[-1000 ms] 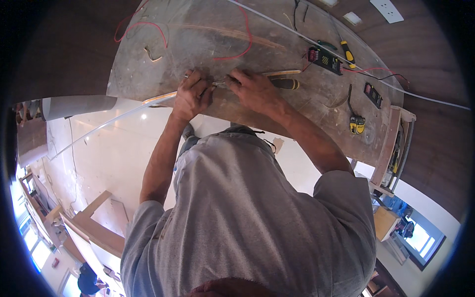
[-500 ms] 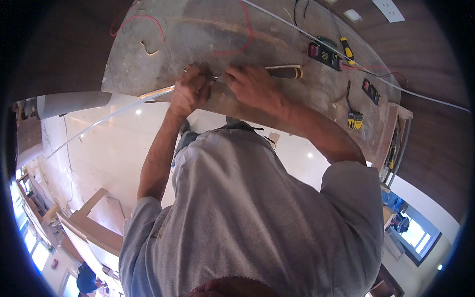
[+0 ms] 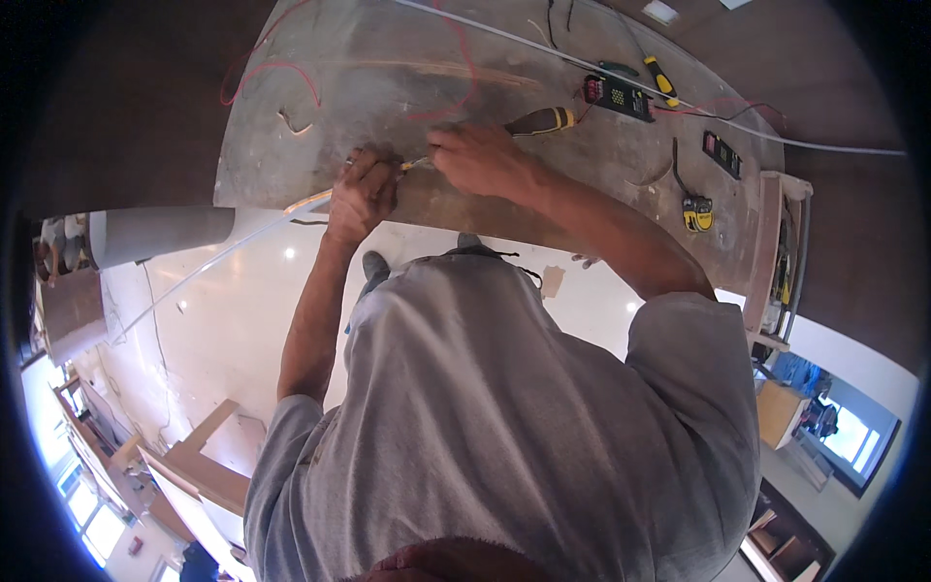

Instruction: The person wires an LED strip by hand, pressing the strip into a channel and using pliers to work with the wiring at the end of the strip.

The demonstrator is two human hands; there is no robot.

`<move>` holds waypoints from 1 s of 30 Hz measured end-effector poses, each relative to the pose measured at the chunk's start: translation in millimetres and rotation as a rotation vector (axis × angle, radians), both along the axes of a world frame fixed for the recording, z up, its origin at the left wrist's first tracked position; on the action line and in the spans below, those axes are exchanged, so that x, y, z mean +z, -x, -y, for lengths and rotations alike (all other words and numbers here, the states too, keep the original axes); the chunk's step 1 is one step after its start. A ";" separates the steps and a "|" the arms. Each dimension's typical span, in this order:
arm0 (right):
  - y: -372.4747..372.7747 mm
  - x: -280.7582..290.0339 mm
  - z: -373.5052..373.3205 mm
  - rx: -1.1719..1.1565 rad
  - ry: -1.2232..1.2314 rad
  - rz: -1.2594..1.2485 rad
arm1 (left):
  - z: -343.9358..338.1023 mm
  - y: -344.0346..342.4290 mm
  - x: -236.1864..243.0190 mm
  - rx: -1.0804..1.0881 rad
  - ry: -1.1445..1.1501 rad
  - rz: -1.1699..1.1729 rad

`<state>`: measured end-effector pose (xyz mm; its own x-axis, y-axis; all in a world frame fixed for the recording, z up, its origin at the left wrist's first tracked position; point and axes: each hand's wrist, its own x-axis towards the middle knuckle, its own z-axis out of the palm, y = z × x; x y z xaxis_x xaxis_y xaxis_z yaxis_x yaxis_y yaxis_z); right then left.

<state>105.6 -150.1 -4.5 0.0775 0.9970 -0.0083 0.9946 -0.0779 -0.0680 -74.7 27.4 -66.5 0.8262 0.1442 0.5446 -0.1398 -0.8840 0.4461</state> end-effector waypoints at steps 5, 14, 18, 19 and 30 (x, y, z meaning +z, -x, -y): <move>-3.4 -11.1 8.5 0.048 -0.098 0.009 | -1.3 -4.8 -3.8 -0.006 -0.023 0.064; 10.6 -32.3 27.2 -0.015 -0.305 0.005 | 3.3 -4.0 5.1 0.006 0.040 0.061; 9.8 -26.8 25.2 -0.016 -0.235 0.063 | 1.1 -1.9 3.6 -0.010 0.054 0.017; 9.0 -26.4 25.1 -0.010 -0.227 0.061 | 0.8 -2.0 3.3 -0.020 0.067 0.015; -8.4 -20.6 35.5 -0.154 -0.242 -0.170 | 3.6 -1.2 5.4 0.058 0.091 -0.060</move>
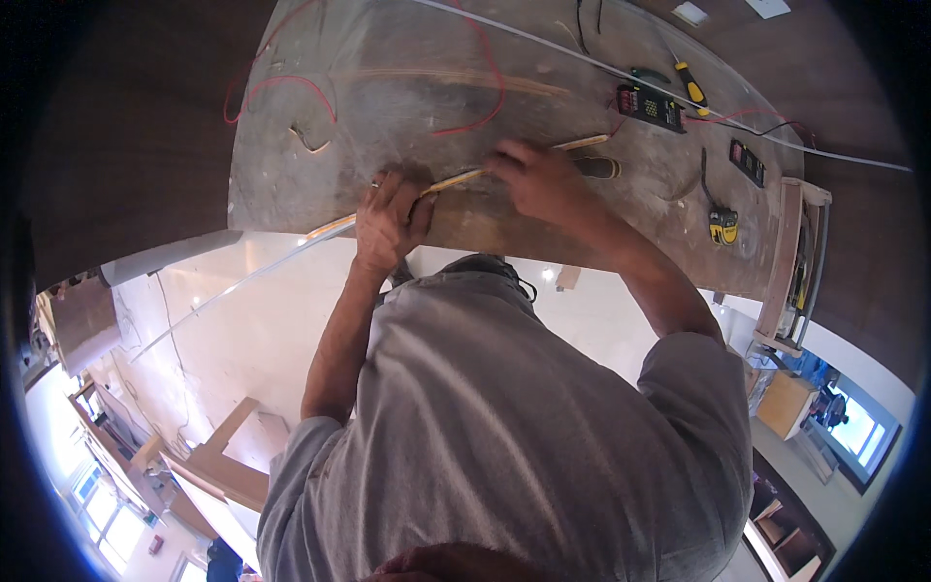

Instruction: The person wires an LED strip by hand, pressing the strip into a channel and using pliers to work with the wiring at the end of the strip.

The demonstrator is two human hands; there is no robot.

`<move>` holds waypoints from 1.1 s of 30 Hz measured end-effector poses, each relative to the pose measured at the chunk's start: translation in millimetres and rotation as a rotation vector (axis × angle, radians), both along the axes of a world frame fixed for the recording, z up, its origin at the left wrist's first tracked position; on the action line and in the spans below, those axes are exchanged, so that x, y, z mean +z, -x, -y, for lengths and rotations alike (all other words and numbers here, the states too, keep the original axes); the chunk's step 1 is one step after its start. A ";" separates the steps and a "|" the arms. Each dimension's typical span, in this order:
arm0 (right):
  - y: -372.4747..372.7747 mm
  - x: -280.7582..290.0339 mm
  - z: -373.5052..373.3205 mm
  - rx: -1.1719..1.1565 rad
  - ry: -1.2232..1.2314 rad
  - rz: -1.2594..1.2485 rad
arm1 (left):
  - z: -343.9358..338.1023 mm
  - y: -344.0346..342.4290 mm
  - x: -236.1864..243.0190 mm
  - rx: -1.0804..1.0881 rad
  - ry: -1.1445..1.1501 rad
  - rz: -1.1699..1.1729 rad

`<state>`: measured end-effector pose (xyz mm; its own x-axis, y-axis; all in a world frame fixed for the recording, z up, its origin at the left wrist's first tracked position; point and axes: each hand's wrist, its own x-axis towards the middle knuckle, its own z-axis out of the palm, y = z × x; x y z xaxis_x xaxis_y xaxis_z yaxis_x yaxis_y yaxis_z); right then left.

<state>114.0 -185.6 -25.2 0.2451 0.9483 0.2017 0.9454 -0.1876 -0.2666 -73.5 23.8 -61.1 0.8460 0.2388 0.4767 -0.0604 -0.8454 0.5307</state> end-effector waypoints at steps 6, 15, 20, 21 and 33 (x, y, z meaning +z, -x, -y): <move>-14.3 8.7 -10.7 -0.008 -0.013 -0.233 | -1.7 -7.3 2.6 -0.005 -0.026 0.029; -21.1 21.2 -12.1 0.153 0.179 -0.032 | -3.6 -7.5 1.5 -0.008 0.005 -0.009; -26.2 13.7 -12.6 0.231 0.152 0.028 | -2.2 -5.5 4.0 0.004 0.017 0.014; -27.5 11.8 -12.9 0.255 0.124 0.050 | -2.1 -5.6 3.9 0.002 0.014 0.020; -13.2 22.6 -19.3 0.247 0.123 0.186 | -3.9 -2.6 -0.4 -0.009 0.122 -0.017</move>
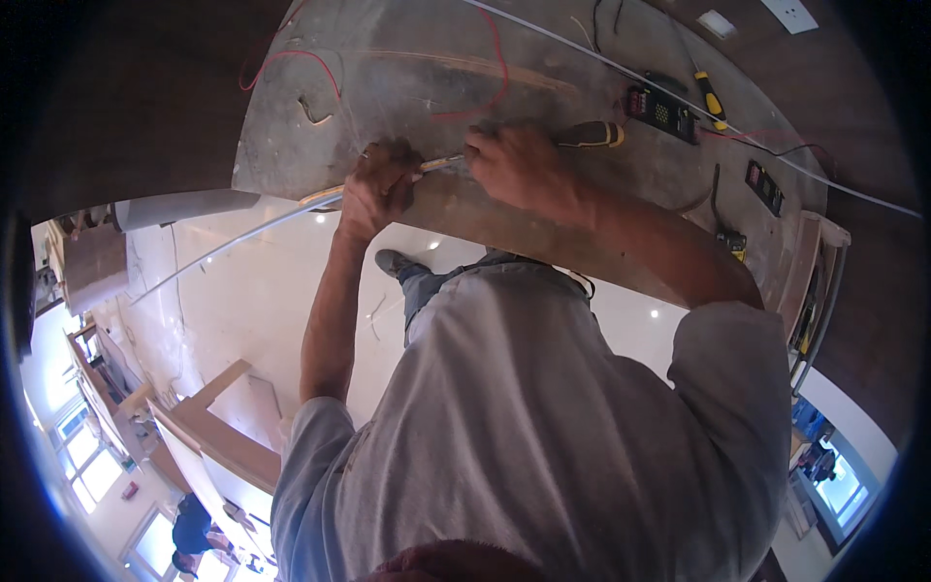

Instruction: The person wires an LED strip by hand, pressing the strip into a channel and using pliers to work with the wiring at the end of the strip.

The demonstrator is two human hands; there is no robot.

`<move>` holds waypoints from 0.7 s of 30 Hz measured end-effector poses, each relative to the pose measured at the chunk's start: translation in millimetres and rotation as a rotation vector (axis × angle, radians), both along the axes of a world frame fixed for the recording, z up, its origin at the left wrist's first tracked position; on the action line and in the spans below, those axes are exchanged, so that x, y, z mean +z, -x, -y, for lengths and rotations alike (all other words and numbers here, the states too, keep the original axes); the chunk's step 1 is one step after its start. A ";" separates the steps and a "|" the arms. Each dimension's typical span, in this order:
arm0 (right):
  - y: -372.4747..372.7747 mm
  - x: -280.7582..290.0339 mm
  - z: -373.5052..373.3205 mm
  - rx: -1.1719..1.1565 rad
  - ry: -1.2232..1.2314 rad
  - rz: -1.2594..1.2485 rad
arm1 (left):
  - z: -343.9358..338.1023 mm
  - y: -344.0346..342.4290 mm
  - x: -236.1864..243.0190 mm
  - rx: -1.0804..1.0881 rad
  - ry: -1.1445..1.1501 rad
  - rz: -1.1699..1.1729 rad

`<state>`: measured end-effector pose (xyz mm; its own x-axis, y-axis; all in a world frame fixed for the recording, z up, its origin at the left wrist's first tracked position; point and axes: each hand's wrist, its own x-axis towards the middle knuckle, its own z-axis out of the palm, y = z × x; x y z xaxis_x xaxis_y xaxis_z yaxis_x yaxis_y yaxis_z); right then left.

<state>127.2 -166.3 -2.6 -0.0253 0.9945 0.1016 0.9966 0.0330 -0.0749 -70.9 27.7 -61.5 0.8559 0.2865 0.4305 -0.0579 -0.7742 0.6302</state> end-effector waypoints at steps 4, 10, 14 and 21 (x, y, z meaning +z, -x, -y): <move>-23.6 -20.3 0.5 0.083 -0.022 -0.095 | 1.7 -2.6 -1.4 0.009 -0.047 0.047; -6.4 -9.8 8.0 0.062 -0.154 -0.049 | 3.5 -0.9 -1.2 0.026 -0.079 0.040; 0.7 -10.5 1.0 0.066 -0.142 -0.045 | 0.8 -0.7 -0.3 0.018 -0.121 0.031; 4.5 -18.4 -7.0 0.083 -0.119 -0.033 | 1.1 -0.8 -4.5 0.027 -0.051 0.045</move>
